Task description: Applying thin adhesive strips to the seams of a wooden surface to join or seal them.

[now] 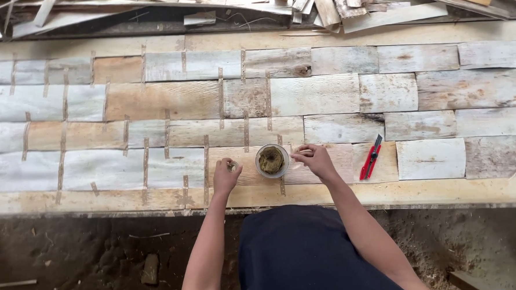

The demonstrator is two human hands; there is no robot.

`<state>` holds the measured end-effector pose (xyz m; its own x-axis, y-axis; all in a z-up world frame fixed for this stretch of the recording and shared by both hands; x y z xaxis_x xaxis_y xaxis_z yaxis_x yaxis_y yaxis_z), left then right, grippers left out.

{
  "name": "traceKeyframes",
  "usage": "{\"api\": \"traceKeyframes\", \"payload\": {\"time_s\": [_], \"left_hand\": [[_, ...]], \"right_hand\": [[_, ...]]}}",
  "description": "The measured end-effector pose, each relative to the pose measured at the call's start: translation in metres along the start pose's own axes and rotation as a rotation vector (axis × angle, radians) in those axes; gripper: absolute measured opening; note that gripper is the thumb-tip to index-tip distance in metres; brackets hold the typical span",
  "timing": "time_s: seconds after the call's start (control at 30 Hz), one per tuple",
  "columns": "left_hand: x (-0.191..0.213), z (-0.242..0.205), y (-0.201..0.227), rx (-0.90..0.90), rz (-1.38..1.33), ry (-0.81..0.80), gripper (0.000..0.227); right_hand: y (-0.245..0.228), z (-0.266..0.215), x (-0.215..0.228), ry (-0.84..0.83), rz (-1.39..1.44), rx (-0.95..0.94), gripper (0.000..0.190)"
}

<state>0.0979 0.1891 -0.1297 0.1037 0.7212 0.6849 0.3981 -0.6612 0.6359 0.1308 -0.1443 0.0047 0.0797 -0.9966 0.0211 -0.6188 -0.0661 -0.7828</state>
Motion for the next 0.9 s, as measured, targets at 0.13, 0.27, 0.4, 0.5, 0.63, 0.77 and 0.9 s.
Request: {"api": "traceKeyframes", "payload": {"time_s": [0.13, 0.27, 0.4, 0.5, 0.63, 0.77, 0.9], "left_hand": [[-0.001, 0.016, -0.003, -0.106, 0.067, -0.053, 0.051], [0.018, 0.019, 0.019, -0.181, 0.217, 0.096, 0.046], [0.010, 0.014, 0.062, -0.017, -0.474, -0.146, 0.033], [-0.011, -0.010, 0.119, -0.074, -0.830, -0.519, 0.056], [-0.014, -0.013, 0.138, -0.042, -1.018, -0.515, 0.042], [0.003, -0.004, 0.140, -0.097, -1.085, -0.432, 0.025], [0.017, 0.013, 0.128, -0.106, -1.055, -0.369, 0.029]], "right_hand": [[0.014, 0.006, -0.003, 0.083, 0.012, 0.008, 0.030], [0.024, 0.018, -0.011, 0.140, 0.034, 0.032, 0.024], [0.007, 0.016, -0.035, 0.105, 0.068, 0.035, 0.026], [-0.005, 0.023, -0.061, 0.075, 0.053, 0.064, 0.030], [-0.006, 0.028, -0.093, 0.028, 0.031, 0.100, 0.023], [-0.002, 0.027, -0.102, 0.015, -0.017, 0.098, 0.019], [0.000, 0.014, -0.109, 0.007, 0.082, 0.022, 0.020]]}}
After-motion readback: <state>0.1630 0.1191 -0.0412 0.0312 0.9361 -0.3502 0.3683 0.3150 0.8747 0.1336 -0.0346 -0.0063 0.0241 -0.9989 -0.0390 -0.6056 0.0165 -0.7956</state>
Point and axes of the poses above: each hand's wrist, its own z-axis towards the middle knuckle, its own x-axis out of the back of the hand, y = z × x, the point moved 8 cm from there along z, towards the middle knuckle, and after that the axes turned 6 degrees about -x, right-handed, at the moved point
